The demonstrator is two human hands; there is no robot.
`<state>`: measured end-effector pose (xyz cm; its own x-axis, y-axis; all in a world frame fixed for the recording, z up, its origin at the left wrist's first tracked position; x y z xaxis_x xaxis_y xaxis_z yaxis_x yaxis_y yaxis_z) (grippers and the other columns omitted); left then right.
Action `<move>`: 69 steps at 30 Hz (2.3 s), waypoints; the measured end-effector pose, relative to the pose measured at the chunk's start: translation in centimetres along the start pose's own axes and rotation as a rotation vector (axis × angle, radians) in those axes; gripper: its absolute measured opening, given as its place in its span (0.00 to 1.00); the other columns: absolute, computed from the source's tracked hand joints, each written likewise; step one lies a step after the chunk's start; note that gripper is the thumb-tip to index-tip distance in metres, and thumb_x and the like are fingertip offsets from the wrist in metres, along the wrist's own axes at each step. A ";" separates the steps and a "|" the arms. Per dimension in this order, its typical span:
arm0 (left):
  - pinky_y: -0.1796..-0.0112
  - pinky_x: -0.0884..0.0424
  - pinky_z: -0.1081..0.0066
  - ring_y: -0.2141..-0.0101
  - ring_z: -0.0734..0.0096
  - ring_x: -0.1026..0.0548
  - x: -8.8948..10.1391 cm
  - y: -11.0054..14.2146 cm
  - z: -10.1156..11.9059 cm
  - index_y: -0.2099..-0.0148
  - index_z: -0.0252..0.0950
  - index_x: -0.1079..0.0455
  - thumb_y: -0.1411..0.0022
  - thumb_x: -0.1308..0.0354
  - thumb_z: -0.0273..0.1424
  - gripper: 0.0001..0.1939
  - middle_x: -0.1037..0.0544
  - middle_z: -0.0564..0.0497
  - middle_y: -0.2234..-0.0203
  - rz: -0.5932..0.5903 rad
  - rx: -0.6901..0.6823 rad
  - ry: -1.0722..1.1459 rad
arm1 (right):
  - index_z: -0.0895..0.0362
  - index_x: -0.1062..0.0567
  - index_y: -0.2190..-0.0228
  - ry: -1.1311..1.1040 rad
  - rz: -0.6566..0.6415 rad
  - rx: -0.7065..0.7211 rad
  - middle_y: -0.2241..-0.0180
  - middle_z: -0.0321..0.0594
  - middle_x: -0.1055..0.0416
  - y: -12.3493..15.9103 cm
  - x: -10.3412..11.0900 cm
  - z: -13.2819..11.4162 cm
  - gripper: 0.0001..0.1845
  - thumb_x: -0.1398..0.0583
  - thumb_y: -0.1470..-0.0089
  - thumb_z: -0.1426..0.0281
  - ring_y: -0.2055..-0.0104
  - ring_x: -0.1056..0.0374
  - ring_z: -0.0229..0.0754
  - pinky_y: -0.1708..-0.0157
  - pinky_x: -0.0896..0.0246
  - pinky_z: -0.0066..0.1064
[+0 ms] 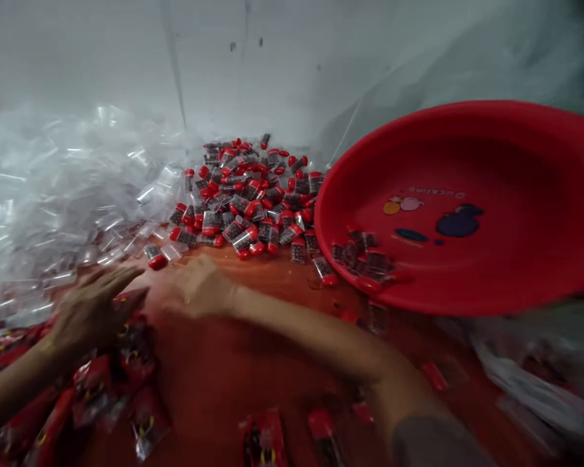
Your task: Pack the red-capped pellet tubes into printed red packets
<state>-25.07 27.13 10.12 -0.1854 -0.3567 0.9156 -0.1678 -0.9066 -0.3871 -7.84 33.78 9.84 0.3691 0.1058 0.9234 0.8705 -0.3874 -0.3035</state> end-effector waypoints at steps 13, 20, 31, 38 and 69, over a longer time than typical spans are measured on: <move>0.45 0.51 0.40 0.43 0.44 0.39 -12.4 -24.0 8.5 0.43 0.36 0.38 0.45 0.46 0.51 0.33 0.33 0.36 0.44 0.019 0.129 0.142 | 0.57 0.26 0.56 0.217 0.180 -1.001 0.48 0.53 0.37 0.8 8.6 31.7 0.26 0.48 0.45 0.52 0.45 0.42 0.59 0.46 0.52 0.55; 0.42 0.48 0.50 0.43 0.55 0.36 -10.2 -14.4 14.5 0.45 0.36 0.37 0.42 0.47 0.40 0.24 0.27 0.42 0.49 -0.090 -0.434 0.490 | 0.57 0.23 0.67 0.107 0.142 -0.617 0.50 0.50 0.35 6.2 8.5 18.4 0.12 0.43 0.49 0.64 0.50 0.36 0.51 0.48 0.45 0.46; 0.48 0.37 0.50 0.44 0.48 0.35 -11.4 -19.7 4.7 0.45 0.35 0.35 0.40 0.51 0.48 0.28 0.32 0.38 0.45 -0.040 0.166 0.234 | 0.60 0.28 0.52 0.361 0.008 -1.071 0.49 0.54 0.33 5.0 11.6 31.1 0.30 0.49 0.44 0.51 0.48 0.39 0.59 0.51 0.45 0.49; 0.46 0.37 0.49 0.43 0.46 0.37 -12.5 -14.8 12.8 0.43 0.35 0.34 0.43 0.46 0.47 0.30 0.30 0.40 0.45 -0.085 -0.066 0.362 | 0.60 0.27 0.59 0.349 -0.120 -0.891 0.57 0.51 0.28 7.0 7.3 27.6 0.18 0.44 0.46 0.60 0.52 0.38 0.54 0.53 0.45 0.45; 0.47 0.41 0.48 0.42 0.44 0.39 -14.6 -21.8 9.3 0.43 0.32 0.36 0.42 0.47 0.47 0.30 0.31 0.37 0.45 -0.132 -0.049 0.302 | 0.62 0.38 0.45 0.315 0.216 -0.909 0.46 0.54 0.37 -2.8 9.3 36.0 0.34 0.40 0.53 0.64 0.45 0.43 0.59 0.48 0.48 0.49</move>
<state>-9.69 49.97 6.16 -0.4365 -0.1476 0.8875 -0.2542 -0.9260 -0.2791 4.92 68.84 10.85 0.2726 -0.2476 0.9297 0.1646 -0.9401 -0.2986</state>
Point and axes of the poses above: each hand's wrist, its own y-axis away from the middle knuckle, its own x-axis out of the back of the hand, z = x × y, the point moved 7 cm from there along -y, towards the middle knuckle
